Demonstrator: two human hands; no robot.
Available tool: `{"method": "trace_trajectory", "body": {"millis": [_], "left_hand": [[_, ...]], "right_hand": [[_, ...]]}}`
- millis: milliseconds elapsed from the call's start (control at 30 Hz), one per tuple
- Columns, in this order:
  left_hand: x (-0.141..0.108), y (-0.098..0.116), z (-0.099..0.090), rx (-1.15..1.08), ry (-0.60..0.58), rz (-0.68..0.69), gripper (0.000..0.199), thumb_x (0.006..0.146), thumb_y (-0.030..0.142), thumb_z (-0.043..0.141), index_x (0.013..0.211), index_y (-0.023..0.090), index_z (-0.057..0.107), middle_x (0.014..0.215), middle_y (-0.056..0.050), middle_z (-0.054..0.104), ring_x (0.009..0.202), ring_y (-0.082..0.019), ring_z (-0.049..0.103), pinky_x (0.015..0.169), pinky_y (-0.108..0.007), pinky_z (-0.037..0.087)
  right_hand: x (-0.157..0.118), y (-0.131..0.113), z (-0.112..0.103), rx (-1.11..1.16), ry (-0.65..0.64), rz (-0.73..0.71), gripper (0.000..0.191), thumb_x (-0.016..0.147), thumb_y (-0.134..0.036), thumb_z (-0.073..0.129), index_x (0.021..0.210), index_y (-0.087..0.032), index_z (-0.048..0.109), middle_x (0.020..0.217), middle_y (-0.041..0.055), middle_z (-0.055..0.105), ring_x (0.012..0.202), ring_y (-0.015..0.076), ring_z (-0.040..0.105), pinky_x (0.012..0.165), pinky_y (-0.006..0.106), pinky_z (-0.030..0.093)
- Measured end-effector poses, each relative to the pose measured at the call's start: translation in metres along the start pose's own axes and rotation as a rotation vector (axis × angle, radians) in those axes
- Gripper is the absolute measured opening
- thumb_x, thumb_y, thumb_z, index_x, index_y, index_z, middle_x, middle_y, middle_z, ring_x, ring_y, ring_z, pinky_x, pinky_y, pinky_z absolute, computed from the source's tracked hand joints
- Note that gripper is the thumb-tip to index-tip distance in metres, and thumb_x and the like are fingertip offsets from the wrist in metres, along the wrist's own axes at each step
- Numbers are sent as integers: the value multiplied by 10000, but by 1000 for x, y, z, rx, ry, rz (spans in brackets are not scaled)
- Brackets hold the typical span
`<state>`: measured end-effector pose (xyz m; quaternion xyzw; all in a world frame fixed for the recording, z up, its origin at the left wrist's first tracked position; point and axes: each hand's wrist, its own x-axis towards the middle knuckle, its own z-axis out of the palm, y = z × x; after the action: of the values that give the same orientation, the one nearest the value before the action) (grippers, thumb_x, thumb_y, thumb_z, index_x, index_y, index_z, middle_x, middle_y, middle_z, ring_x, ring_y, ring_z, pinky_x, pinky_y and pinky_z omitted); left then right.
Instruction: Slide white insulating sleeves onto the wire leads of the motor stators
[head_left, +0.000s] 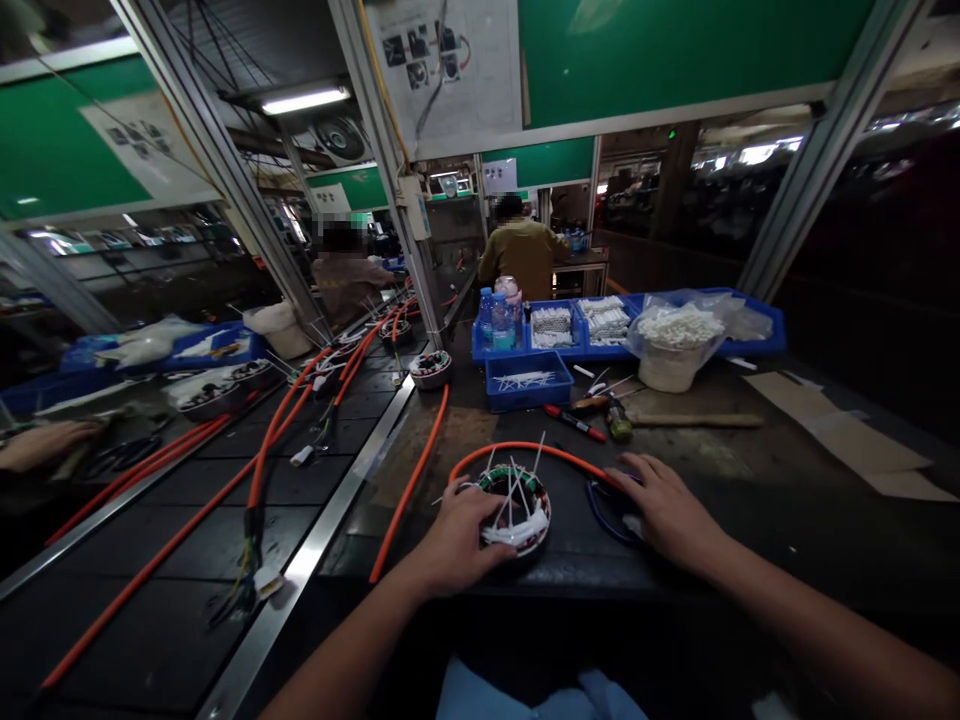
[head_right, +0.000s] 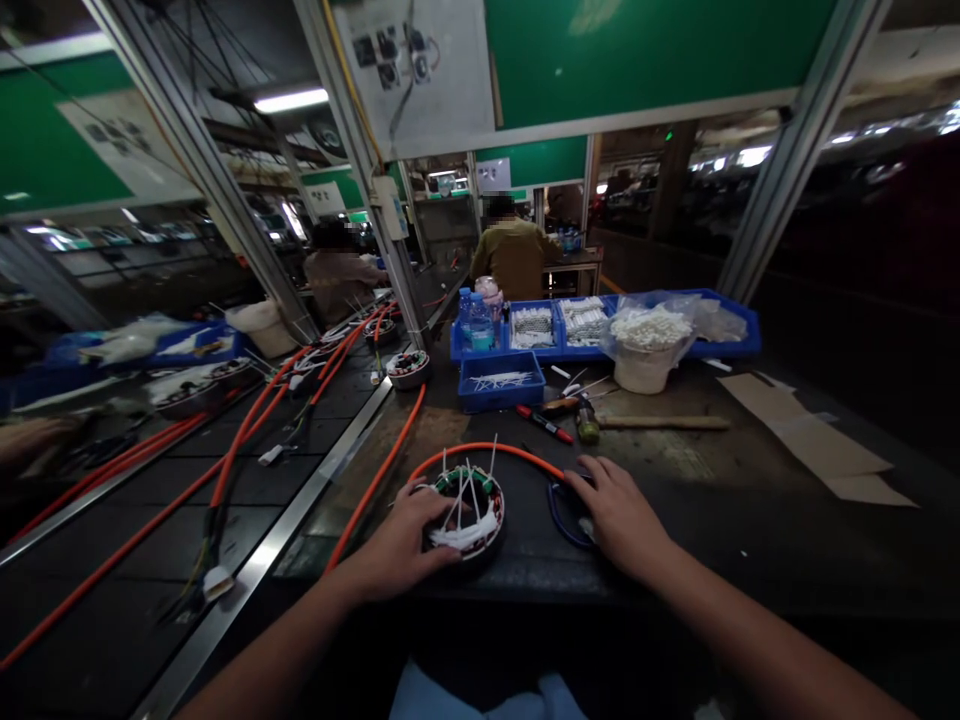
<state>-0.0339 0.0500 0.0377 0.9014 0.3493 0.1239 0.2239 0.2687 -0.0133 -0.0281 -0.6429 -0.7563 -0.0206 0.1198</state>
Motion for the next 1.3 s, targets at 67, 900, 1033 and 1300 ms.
{"method": "trace_trajectory", "body": {"millis": [67,900,1033,1300], "left_hand": [[0,1,-2,-4,-5,8,387,670,330,688,1032,237,587,977,-23,633,962,-216,534,1035,-448,167],[-6,-2,4,-20,55,34,326,685,302,692,986,231,589,941,-15,628,938,-204,534,1022,-423,191],[-6,0,1,10,38,13,314,676,334,690,952,220,595,916,-20,632,917,-203,543,1033,-433,178],[35,21,5,6,224,-102,105,777,318,592,836,287,674,858,22,677,916,-197,562,987,-456,247]], "right_hand": [[4,6,-11,-15,-60,23,689,568,3,482,1225,-203,500,1225,111,480,1096,262,438,928,396,365],[27,17,-27,205,-383,164,715,578,-68,517,1281,-168,436,1146,101,567,988,222,554,811,285,424],[14,23,-23,408,-415,285,777,588,-114,517,1342,-183,344,1064,78,619,911,228,587,727,297,450],[-18,-12,-59,312,-281,9,431,754,-188,460,1177,-221,539,1121,96,611,987,255,575,826,345,429]]}}
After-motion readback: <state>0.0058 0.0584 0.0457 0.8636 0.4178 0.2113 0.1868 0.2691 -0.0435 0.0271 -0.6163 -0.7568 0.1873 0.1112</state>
